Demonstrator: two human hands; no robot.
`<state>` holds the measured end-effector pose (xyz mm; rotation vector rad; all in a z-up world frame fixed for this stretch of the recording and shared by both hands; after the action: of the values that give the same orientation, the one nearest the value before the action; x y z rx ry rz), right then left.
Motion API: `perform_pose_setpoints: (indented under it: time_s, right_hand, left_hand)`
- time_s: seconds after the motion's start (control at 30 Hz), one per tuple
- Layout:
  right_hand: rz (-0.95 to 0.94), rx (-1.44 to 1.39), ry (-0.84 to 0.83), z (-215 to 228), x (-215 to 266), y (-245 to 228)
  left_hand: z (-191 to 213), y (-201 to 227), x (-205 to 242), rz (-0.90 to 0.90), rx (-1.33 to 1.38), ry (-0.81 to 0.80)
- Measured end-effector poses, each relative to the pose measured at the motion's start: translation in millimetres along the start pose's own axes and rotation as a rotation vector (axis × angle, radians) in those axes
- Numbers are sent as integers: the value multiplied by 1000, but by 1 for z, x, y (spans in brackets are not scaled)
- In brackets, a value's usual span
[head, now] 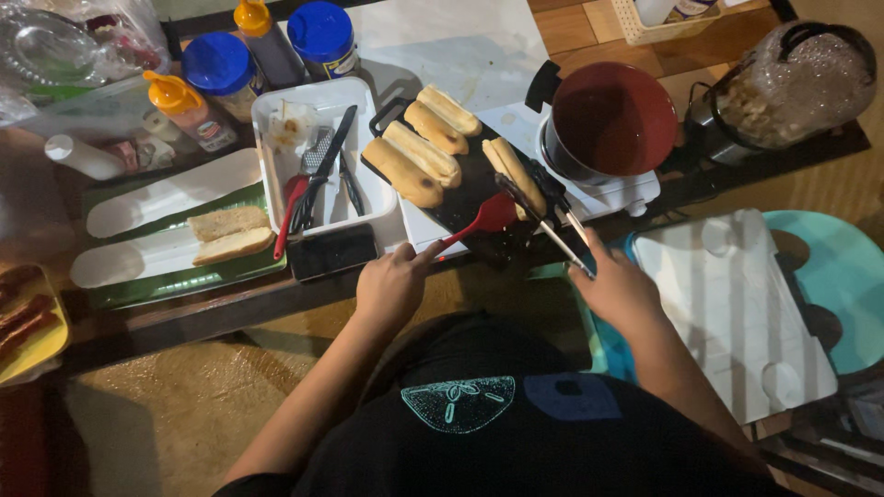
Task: The person toasts sliced bread on a griddle, then places cooked sausages into the bread. They add ketchup and a shredded vegetable mixture to the hot dogs using tongs and a squeeze bottle.
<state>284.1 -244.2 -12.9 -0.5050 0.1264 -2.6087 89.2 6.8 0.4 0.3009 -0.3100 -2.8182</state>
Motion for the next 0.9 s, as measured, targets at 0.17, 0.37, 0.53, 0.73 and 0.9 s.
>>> perform_pose_setpoints:
  time_s: [0.17, 0.37, 0.53, 0.73, 0.9]
  right_hand:
    - [13, 121, 14, 0, -22, 4]
    - [75, -78, 65, 15, -28, 31]
    - [271, -203, 74, 36, -40, 33]
    - [318, -708, -303, -47, -68, -89]
    - [276, -880, -619, -144, -26, -243]
  left_hand:
    - [-1, -2, 2, 2, 16, 12]
    - [12, -29, 27, 115, 70, -18]
    - [57, -117, 96, 406, 150, 89]
    - [122, -233, 193, 715, 133, 316]
    - [163, -338, 258, 772, 126, 336]
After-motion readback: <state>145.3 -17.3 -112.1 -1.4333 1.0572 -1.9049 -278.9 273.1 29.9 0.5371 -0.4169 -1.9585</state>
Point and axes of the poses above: each hand's wrist, its own x-axis away from the middle knuckle, its own z-axis out of the back of the hand, y = z × x, the point moved 9 cm from there along -x, towards the middle knuckle, and after that the axes turned 2 degrees about -x, right-handed, at the moved point
